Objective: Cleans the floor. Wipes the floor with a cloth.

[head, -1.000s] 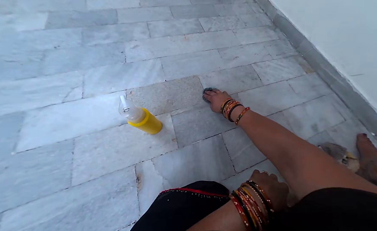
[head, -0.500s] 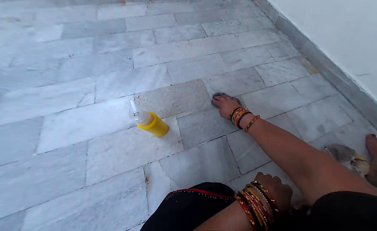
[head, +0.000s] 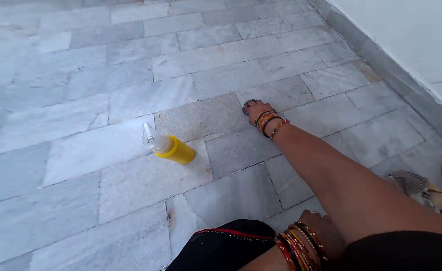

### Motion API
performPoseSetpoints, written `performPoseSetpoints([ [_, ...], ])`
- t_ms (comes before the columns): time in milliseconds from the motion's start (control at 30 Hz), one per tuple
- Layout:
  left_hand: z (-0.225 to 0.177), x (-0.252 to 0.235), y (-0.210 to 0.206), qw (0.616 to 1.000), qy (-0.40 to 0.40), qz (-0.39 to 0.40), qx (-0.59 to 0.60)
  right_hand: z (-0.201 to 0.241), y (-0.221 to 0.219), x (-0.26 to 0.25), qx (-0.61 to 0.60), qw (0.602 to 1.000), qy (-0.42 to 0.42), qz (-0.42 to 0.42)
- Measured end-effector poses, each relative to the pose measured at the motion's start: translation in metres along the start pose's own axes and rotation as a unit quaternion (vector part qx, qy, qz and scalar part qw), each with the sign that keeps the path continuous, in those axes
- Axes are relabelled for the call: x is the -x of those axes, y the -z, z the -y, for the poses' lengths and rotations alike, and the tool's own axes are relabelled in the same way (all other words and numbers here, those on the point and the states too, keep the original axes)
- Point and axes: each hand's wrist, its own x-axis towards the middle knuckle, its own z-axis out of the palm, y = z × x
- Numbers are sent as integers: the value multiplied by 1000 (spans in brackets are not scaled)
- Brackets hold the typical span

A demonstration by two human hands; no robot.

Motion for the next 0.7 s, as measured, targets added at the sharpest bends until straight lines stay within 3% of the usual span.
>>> performPoseSetpoints([
  [67, 9, -16, -12, 1000, -1, -23, -17, 2, 6, -7, 2, 1000, -16, 8],
  [133, 3, 1, 3, 1000, 17, 2, -1, -2, 4, -3, -11, 1000, -12, 4],
  [233, -11, 30, 26, 998, 39, 32, 35, -15, -9, 19, -22, 1000, 3, -4],
  [433, -15, 25, 14, 999, 13, 19, 25, -29, -28, 67, 26, 999, 9, 18],
  [700, -14, 31, 27, 997, 24, 58, 49, -2, -6, 11, 5, 1000, 2, 5],
])
